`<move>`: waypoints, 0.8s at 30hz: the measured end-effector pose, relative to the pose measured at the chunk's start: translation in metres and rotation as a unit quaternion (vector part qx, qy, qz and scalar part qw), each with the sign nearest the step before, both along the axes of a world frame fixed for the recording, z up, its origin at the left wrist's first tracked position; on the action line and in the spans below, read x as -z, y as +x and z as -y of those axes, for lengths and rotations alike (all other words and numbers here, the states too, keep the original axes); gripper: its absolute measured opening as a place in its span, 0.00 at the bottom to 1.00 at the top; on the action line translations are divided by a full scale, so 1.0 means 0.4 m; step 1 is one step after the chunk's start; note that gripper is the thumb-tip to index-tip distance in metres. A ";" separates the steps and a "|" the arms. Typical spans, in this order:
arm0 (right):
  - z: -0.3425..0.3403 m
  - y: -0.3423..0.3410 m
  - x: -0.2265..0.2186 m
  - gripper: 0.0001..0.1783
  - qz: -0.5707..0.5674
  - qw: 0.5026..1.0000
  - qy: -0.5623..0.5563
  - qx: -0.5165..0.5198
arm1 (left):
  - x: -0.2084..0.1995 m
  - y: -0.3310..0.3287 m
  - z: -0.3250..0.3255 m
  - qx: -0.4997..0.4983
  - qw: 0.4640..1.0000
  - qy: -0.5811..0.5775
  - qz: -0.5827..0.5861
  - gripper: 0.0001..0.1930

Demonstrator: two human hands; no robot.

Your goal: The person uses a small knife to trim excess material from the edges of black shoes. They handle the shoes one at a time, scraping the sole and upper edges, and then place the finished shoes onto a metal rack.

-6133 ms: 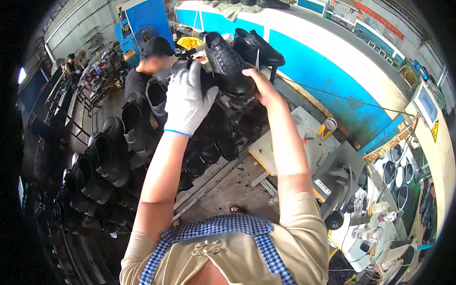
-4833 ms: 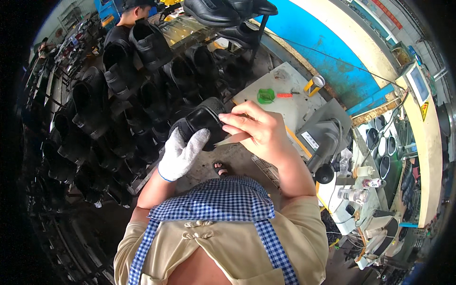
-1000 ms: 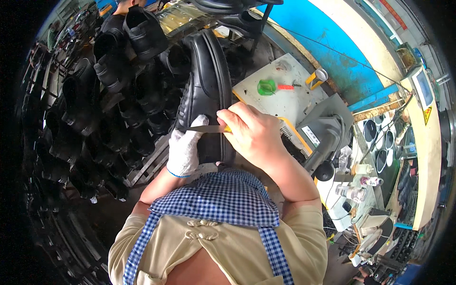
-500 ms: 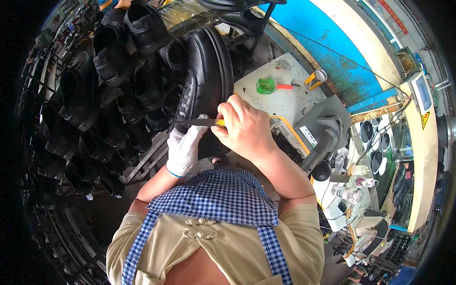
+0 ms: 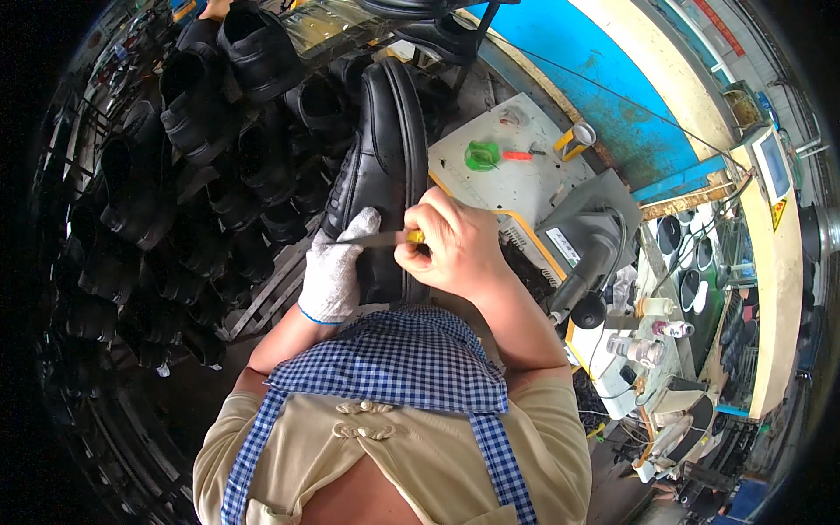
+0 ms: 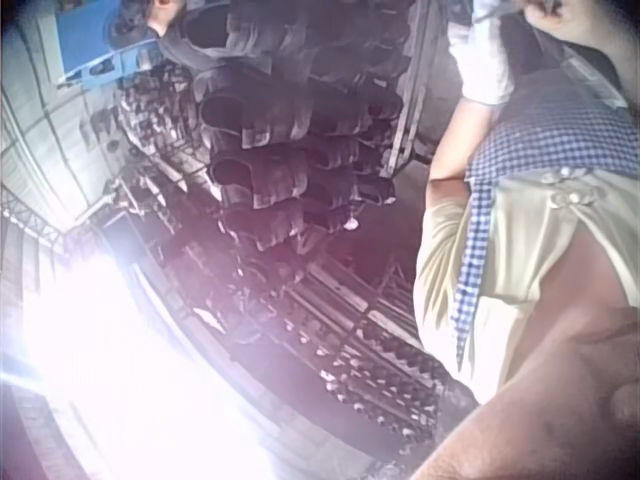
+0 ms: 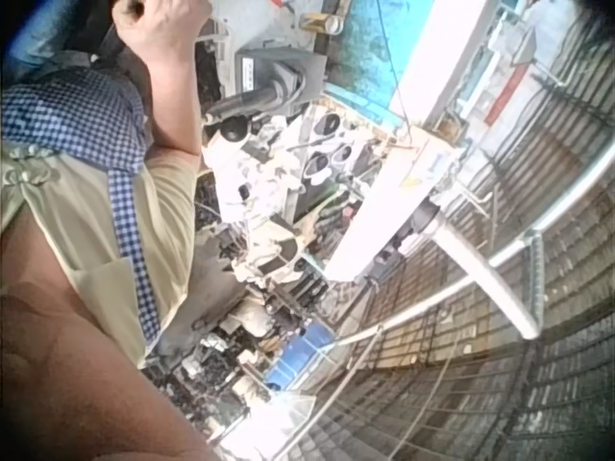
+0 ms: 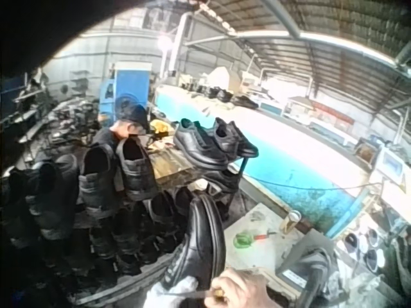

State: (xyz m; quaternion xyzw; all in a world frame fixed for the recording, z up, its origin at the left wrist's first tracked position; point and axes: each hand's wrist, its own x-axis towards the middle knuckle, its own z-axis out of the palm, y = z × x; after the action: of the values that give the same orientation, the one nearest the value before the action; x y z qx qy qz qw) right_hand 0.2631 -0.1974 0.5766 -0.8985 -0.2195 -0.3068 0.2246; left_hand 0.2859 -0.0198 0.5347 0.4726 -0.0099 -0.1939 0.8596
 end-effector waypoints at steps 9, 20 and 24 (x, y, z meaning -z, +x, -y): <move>0.086 -0.071 0.042 0.08 -0.232 0.889 0.392 -0.053 | -0.055 0.042 0.003 0.062 0.986 -0.133 -0.080 0.20; 0.048 0.008 0.116 0.28 -0.090 0.734 0.672 0.048 | 0.070 0.063 0.012 0.070 0.772 0.319 0.546 0.27; 0.084 0.011 0.147 0.25 -0.107 0.709 0.696 0.038 | -0.062 0.025 -0.064 0.185 0.705 0.482 0.486 0.21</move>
State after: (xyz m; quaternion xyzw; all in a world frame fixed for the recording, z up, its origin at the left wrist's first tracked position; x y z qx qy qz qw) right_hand 0.2673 -0.2309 0.5180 -0.5221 0.1163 -0.2827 0.7962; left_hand 0.2958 0.0058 0.5597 0.8403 -0.4181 -0.0707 0.3377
